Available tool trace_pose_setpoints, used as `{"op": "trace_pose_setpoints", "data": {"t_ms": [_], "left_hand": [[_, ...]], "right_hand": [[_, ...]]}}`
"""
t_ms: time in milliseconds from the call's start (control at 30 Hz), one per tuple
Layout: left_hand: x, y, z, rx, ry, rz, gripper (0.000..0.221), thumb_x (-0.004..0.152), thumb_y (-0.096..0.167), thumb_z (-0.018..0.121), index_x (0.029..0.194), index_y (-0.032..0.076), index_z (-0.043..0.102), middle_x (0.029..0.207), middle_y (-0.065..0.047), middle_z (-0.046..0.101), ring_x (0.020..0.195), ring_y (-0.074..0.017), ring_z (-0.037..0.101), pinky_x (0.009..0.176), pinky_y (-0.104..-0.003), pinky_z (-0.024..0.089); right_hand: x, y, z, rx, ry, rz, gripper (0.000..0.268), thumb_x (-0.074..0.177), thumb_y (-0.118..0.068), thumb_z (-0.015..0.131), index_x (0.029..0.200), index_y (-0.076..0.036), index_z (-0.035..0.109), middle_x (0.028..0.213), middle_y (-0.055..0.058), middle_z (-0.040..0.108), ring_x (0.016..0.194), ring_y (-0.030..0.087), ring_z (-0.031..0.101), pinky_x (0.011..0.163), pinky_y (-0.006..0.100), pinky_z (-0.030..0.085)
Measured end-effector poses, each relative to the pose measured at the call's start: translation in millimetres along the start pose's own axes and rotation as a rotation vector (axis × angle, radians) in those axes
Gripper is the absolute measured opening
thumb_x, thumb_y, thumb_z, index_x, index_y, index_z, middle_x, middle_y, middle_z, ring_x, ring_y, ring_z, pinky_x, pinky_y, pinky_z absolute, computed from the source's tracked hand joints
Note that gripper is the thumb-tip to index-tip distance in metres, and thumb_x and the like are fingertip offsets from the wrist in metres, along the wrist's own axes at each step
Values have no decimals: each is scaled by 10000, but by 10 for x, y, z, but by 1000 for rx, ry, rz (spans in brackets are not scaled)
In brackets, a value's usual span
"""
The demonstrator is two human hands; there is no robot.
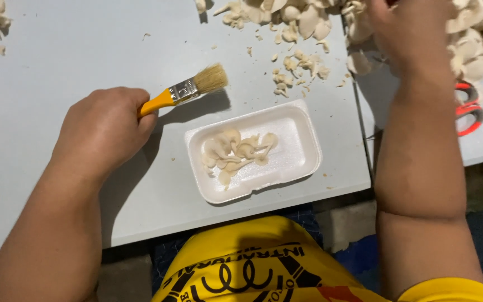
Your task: Sorting and cleaning mushroom pieces by hand and with a brush, then placing them into a styrofoam tray.
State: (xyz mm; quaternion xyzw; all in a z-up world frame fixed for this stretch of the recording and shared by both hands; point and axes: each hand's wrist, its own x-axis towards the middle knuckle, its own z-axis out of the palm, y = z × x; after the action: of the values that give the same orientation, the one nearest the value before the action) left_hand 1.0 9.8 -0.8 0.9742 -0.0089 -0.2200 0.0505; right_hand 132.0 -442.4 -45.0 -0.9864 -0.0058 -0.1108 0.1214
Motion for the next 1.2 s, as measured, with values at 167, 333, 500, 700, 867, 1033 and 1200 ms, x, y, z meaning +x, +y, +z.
{"op": "trace_pose_setpoints", "data": {"t_ms": [167,333,500,700,867,1033,1200], "left_hand": [[-37,96,-104,-2,-65,-70,297,1005,260,439,792,128,599,769,-62,662,701,-299,584,591,-428,412],[-42,106,-121,-3,-60,-93,243,975,285,476,875,160,660,863,-73,711,816,-323,648,667,-447,473],[-54,152,-146,-15,-56,-100,233,956,285,478,877,176,669,885,-60,726,848,-314,662,686,-433,478],[-78,130,-119,-23,-65,-109,225,956,269,461,853,161,630,853,-46,694,791,-285,629,657,-407,444],[-82,156,-88,77,-65,-84,252,971,337,460,892,195,653,992,-31,730,965,-294,681,760,-430,512],[-50,248,-93,117,-145,-143,267,959,306,452,919,202,695,930,-55,752,890,-298,688,718,-409,512],[26,247,-13,59,-133,-148,288,981,303,450,853,154,661,844,-75,738,838,-295,661,679,-404,474]], "right_hand": [[132,-115,188,90,98,-220,186,1016,-178,834,1056,-42,714,956,141,743,827,298,692,705,459,505],[11,-206,-180,317,71,-292,37,1054,-47,742,1064,-48,707,947,84,688,805,187,609,671,359,471],[-146,-494,-556,945,-74,-361,120,1109,-98,674,1152,-101,562,1097,17,584,1027,135,591,944,273,540],[-156,-593,-431,1247,-208,-408,145,982,-225,611,1045,-208,482,1267,125,687,1235,221,660,1113,383,480],[-205,-858,-228,823,-242,-502,230,945,-153,816,1110,-146,656,1103,24,672,1014,148,695,905,272,581],[-590,-1433,-423,702,-317,-740,125,995,-82,700,1117,-63,688,1053,94,732,956,195,710,866,295,603],[-593,-1425,-274,628,-204,-1000,197,1018,-53,688,1202,-126,692,1063,54,761,959,185,699,878,318,610]]}}
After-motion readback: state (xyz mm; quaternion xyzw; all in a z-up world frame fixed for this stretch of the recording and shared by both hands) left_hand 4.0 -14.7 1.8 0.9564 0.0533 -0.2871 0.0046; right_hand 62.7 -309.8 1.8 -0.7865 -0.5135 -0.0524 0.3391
